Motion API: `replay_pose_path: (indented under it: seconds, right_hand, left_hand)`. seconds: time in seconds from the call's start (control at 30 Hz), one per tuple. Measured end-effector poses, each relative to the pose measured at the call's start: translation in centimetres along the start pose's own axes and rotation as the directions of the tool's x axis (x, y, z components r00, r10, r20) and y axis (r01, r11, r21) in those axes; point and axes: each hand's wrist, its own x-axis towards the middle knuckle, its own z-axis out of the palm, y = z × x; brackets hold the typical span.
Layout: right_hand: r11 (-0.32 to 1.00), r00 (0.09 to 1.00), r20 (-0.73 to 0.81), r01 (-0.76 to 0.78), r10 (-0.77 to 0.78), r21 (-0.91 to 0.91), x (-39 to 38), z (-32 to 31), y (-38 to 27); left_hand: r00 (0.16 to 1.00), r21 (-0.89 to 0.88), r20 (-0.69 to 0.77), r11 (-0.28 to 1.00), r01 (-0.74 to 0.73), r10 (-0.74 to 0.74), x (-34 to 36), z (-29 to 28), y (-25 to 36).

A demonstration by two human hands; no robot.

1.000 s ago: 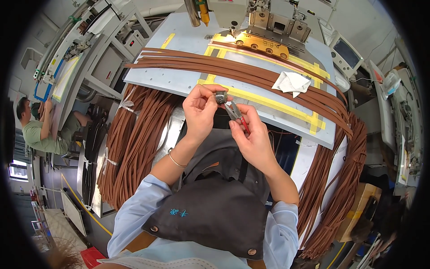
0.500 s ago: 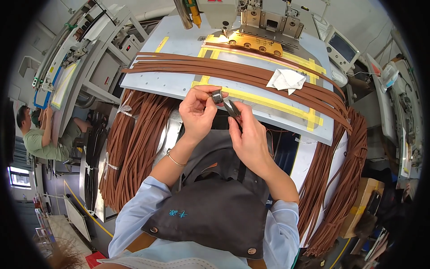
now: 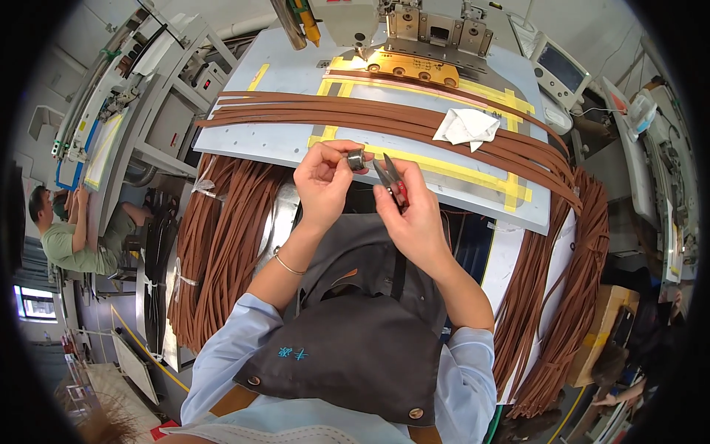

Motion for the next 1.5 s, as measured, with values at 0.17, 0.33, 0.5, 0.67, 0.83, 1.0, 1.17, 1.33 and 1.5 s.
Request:
replay_pose_path:
  seconds: [0.17,0.33,0.5,0.67,0.83,1.0,1.17,1.33,1.5]
  right_hand:
    - [0.997,1.000,-0.012,0.009,-0.010,-0.074,1.5,-0.7,0.4]
    - [0.982,0.984,0.029,0.177,-0.175,-0.064,3.0,-0.9,1.1]
    - [0.993,0.997,0.072,0.005,-0.013,0.115,2.9,-1.2,1.3]
    - [0.964,0.994,0.104,-0.063,0.037,0.257,2.9,-1.6,1.7]
    - [0.963,0.991,0.112,-0.101,0.075,0.250,3.3,-2.6,1.3]
    - [0.929,0.979,0.175,-0.155,0.100,0.337,3.7,-3.1,1.5]
    - [0.948,0.981,0.193,-0.092,0.032,0.306,3.7,-3.3,1.8]
    - [0.962,0.981,0.190,-0.084,0.034,0.261,3.5,-3.1,1.7]
    - [0.949,0.986,0.118,-0.149,0.120,0.279,3.3,-2.9,2.0]
  left_hand:
    - [0.984,-0.062,0.043,0.983,0.175,-0.172,0.3,0.3,0.3]
    - [0.980,-0.115,0.097,0.976,0.184,-0.174,0.5,0.0,-0.2]
    - [0.972,-0.139,0.090,0.963,0.230,-0.219,0.4,0.8,0.6]
    - [0.977,0.136,0.205,0.990,0.037,-0.064,0.6,0.3,0.7]
    - [0.945,0.242,0.327,0.968,-0.066,-0.017,1.2,1.0,1.5]
    - [0.916,0.270,0.400,0.959,-0.080,-0.037,1.8,0.1,1.0]
    - [0.906,0.268,0.420,0.960,-0.080,-0.042,1.9,0.1,1.0]
    - [0.908,0.260,0.408,0.965,-0.019,-0.092,2.0,0.1,1.2]
    - [0.926,0.181,0.343,0.978,0.102,-0.160,2.0,0.0,0.9]
